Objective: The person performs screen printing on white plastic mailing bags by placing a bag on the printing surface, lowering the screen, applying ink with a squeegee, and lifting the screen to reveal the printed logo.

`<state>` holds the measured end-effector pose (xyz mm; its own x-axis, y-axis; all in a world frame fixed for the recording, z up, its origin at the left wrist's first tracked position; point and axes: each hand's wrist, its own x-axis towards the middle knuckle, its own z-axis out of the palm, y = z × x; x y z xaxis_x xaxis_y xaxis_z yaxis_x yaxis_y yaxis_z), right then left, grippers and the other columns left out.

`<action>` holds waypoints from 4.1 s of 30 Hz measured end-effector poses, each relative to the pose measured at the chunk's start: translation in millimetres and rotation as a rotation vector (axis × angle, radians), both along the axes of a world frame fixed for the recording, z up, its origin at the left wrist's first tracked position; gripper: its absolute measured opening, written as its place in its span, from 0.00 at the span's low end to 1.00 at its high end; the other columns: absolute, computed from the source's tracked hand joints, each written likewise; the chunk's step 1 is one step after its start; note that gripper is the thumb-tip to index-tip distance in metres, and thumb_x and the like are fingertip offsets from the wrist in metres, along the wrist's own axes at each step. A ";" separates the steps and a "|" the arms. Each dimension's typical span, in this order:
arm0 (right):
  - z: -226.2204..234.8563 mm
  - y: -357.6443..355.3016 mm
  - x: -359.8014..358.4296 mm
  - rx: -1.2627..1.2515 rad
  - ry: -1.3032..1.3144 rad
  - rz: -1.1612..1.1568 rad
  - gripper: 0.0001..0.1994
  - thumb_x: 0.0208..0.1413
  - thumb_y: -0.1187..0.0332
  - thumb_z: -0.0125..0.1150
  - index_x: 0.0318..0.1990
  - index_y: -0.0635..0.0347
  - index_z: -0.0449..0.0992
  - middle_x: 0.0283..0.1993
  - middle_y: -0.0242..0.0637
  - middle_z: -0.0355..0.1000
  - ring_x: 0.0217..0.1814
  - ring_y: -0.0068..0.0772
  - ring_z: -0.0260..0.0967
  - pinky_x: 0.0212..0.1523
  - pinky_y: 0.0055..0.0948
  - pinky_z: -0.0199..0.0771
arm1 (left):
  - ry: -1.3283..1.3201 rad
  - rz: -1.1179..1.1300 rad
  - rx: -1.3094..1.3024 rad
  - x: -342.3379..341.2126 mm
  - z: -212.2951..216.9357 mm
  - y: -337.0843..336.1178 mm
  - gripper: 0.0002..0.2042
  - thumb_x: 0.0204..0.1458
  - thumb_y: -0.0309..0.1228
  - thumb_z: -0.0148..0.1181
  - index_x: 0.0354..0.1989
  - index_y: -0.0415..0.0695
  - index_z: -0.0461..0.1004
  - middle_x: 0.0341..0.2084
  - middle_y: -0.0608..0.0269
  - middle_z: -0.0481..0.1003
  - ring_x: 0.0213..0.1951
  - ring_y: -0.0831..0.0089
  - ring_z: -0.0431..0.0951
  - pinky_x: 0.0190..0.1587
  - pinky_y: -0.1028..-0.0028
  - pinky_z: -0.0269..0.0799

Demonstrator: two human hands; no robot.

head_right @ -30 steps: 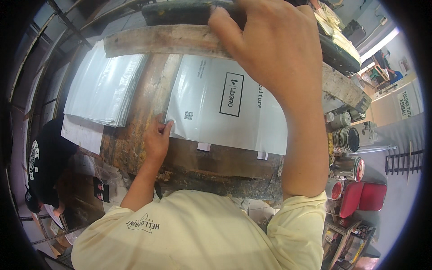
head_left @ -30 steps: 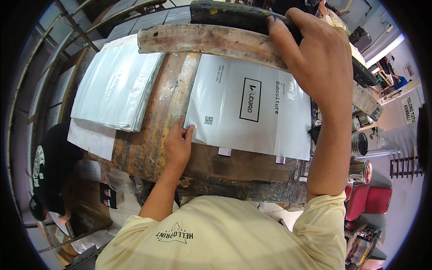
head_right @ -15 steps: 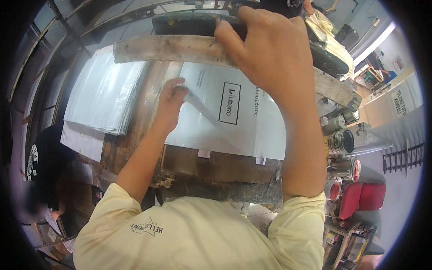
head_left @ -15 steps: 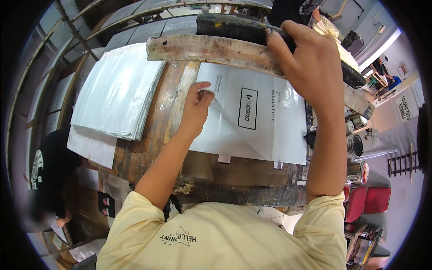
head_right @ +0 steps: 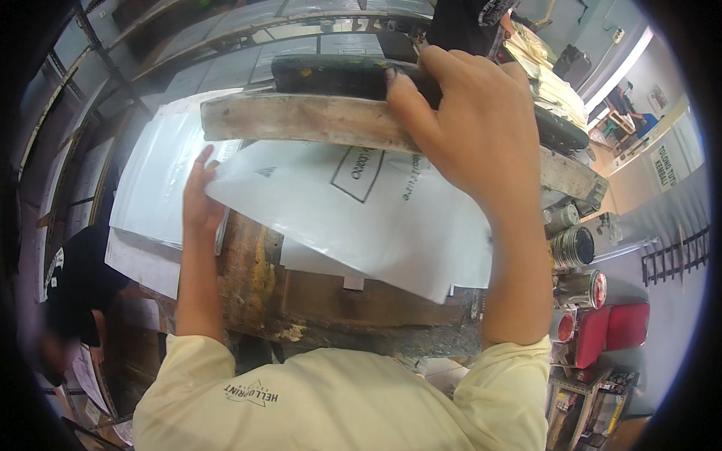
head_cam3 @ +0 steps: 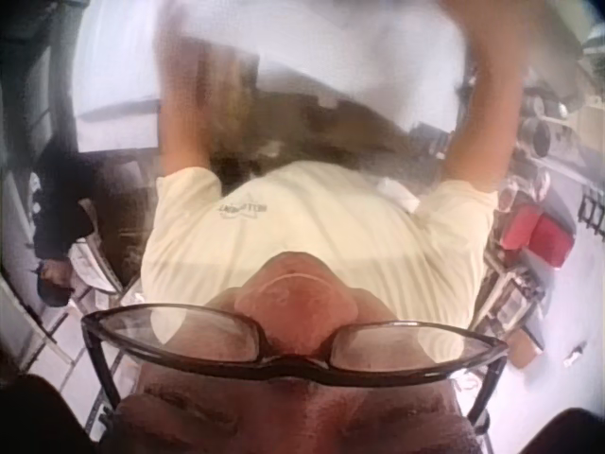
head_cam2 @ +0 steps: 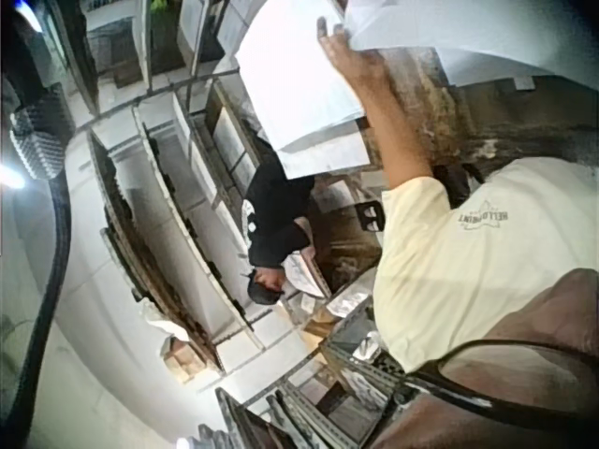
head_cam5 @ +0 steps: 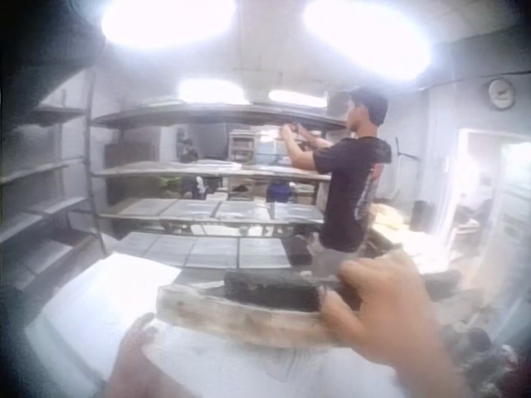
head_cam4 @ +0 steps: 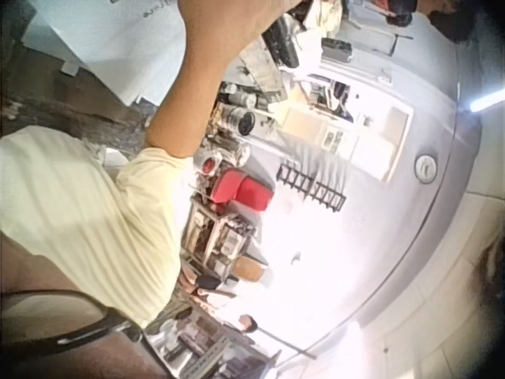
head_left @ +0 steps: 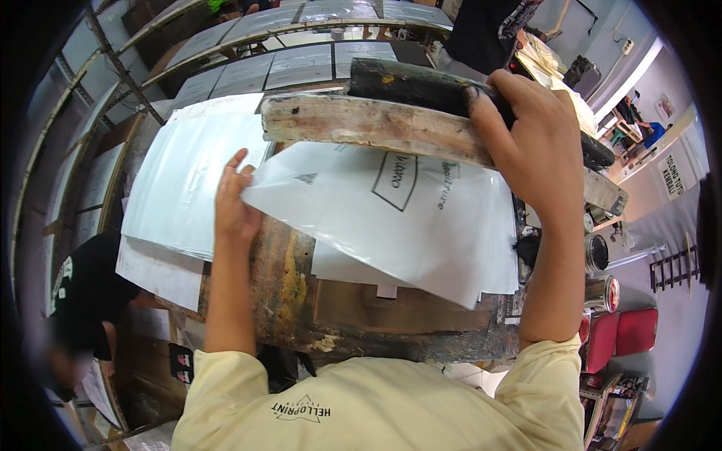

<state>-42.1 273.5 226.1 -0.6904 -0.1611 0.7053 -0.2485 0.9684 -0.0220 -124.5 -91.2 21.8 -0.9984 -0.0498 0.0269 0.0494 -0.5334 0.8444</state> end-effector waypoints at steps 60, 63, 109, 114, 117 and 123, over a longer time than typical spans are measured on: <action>19.2 -12.9 2.1 -0.002 -0.217 -0.112 0.25 0.69 0.49 0.46 0.38 0.65 0.80 0.28 0.40 0.75 0.31 0.35 0.72 0.38 0.42 0.78 | 0.818 -0.269 -1.223 153.9 -84.1 271.4 0.53 0.47 0.70 0.71 0.74 0.40 0.66 0.72 0.40 0.65 0.75 0.44 0.61 0.75 0.33 0.50; 23.6 -26.6 4.8 -0.111 -0.405 -0.257 0.23 0.68 0.52 0.49 0.44 0.66 0.80 0.26 0.38 0.73 0.30 0.34 0.69 0.34 0.41 0.75 | 0.263 -0.133 -0.918 111.4 -13.3 190.0 0.37 0.48 0.44 0.84 0.64 0.40 0.74 0.48 0.51 0.82 0.52 0.62 0.84 0.55 0.60 0.82; -259.4 111.1 -230.0 0.119 -0.436 0.166 0.23 0.65 0.43 0.64 0.48 0.56 0.83 0.43 0.44 0.82 0.49 0.53 0.80 0.47 0.49 0.79 | 0.175 0.074 -1.218 169.3 -144.4 38.0 0.64 0.22 0.62 0.86 0.70 0.33 0.70 0.49 0.49 0.78 0.49 0.49 0.72 0.56 0.53 0.67; -270.7 88.2 -180.1 0.133 -0.479 0.024 0.23 0.66 0.40 0.61 0.45 0.51 0.82 0.40 0.41 0.81 0.47 0.50 0.81 0.45 0.51 0.81 | 0.225 0.060 -1.233 166.1 -140.5 40.3 0.63 0.25 0.61 0.86 0.71 0.35 0.70 0.50 0.50 0.78 0.50 0.48 0.71 0.56 0.52 0.67; -271.7 69.2 -123.8 0.093 -0.406 0.107 0.20 0.63 0.45 0.67 0.43 0.55 0.79 0.37 0.41 0.77 0.45 0.51 0.79 0.43 0.51 0.79 | 0.233 0.085 -1.159 168.4 -146.1 39.8 0.60 0.29 0.60 0.85 0.71 0.36 0.70 0.50 0.51 0.78 0.49 0.49 0.70 0.57 0.51 0.66; -251.2 12.1 42.7 0.063 -0.541 0.092 0.19 0.60 0.50 0.70 0.43 0.54 0.76 0.39 0.39 0.75 0.43 0.50 0.77 0.40 0.49 0.79 | 0.255 0.111 -1.171 167.3 -148.5 40.0 0.53 0.35 0.54 0.86 0.69 0.35 0.72 0.49 0.48 0.78 0.51 0.47 0.71 0.58 0.52 0.67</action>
<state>0.6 285.7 -25.0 -0.9327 -0.2685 0.2407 -0.3016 0.9467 -0.1129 42.8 -51.2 -126.7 -0.9497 0.0515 0.3089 0.2823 0.5682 0.7730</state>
